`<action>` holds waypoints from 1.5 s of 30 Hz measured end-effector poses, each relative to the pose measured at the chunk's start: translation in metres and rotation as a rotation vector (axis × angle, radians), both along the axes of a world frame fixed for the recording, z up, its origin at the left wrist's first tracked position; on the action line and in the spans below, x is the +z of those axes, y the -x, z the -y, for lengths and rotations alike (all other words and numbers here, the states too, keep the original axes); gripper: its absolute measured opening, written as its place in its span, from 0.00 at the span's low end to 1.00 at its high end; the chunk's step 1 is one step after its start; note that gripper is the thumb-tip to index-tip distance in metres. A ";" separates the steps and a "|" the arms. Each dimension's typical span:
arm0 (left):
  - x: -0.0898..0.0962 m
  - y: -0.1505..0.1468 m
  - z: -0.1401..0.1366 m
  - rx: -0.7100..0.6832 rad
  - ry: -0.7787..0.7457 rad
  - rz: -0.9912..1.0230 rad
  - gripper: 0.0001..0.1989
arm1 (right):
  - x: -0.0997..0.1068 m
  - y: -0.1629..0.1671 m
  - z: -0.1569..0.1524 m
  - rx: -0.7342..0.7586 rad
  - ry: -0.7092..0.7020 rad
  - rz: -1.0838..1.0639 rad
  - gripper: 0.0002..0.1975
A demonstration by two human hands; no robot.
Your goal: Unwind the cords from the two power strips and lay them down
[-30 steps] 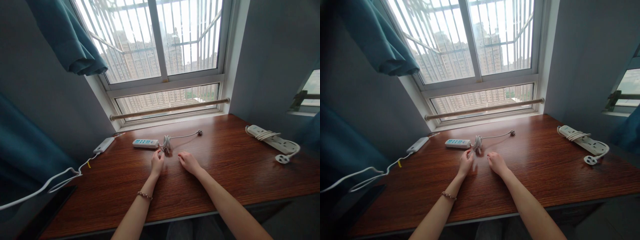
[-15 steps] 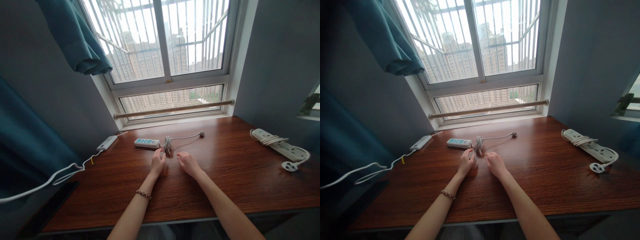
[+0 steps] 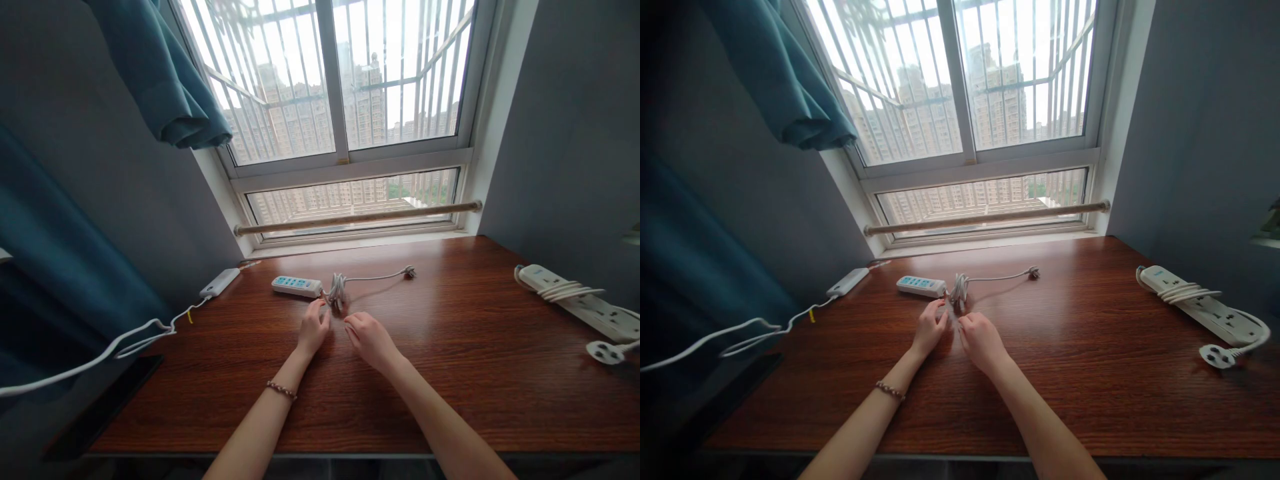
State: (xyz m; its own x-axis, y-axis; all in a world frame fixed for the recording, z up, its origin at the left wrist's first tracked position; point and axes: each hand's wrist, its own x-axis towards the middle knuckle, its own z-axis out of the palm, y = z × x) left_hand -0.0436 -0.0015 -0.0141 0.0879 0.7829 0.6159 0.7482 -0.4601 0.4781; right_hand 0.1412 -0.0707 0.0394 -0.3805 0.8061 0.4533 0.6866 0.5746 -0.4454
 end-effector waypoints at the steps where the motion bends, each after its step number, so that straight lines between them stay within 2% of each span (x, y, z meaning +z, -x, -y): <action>1: 0.000 0.000 0.000 0.000 -0.004 -0.004 0.11 | 0.001 0.000 0.001 -0.004 0.001 0.015 0.09; 6: 0.002 -0.003 0.001 0.019 -0.027 -0.028 0.10 | 0.002 -0.002 0.003 -0.002 -0.018 0.063 0.10; 10: 0.006 -0.007 0.002 0.026 -0.035 -0.085 0.14 | -0.003 -0.001 0.002 -0.002 -0.006 0.105 0.11; 14: 0.009 -0.009 -0.003 -0.056 0.020 -0.190 0.18 | -0.009 -0.002 0.001 -0.016 0.020 0.129 0.11; 18: 0.010 -0.010 -0.015 -0.005 0.147 -0.251 0.28 | -0.014 -0.007 -0.002 -0.055 0.062 0.109 0.09; 21: 0.012 -0.013 -0.025 0.057 0.221 -0.351 0.25 | -0.016 -0.011 -0.005 -0.095 0.085 0.093 0.09; 24: 0.013 -0.017 -0.039 0.098 0.225 -0.388 0.19 | -0.017 -0.012 -0.007 -0.104 0.102 0.103 0.09; 29: 0.012 -0.022 -0.078 0.118 0.200 -0.366 0.13 | -0.021 -0.009 -0.010 -0.112 0.116 0.110 0.09; 35: 0.005 -0.016 -0.116 0.096 0.180 -0.299 0.12 | -0.025 -0.007 -0.012 -0.109 0.124 0.134 0.09; 41: -0.001 -0.010 -0.111 0.050 0.165 -0.194 0.16 | -0.026 -0.005 -0.013 -0.098 0.139 0.131 0.09; 45: 0.008 -0.007 -0.100 0.029 0.144 -0.085 0.24 | -0.025 -0.005 -0.013 -0.106 0.142 0.108 0.09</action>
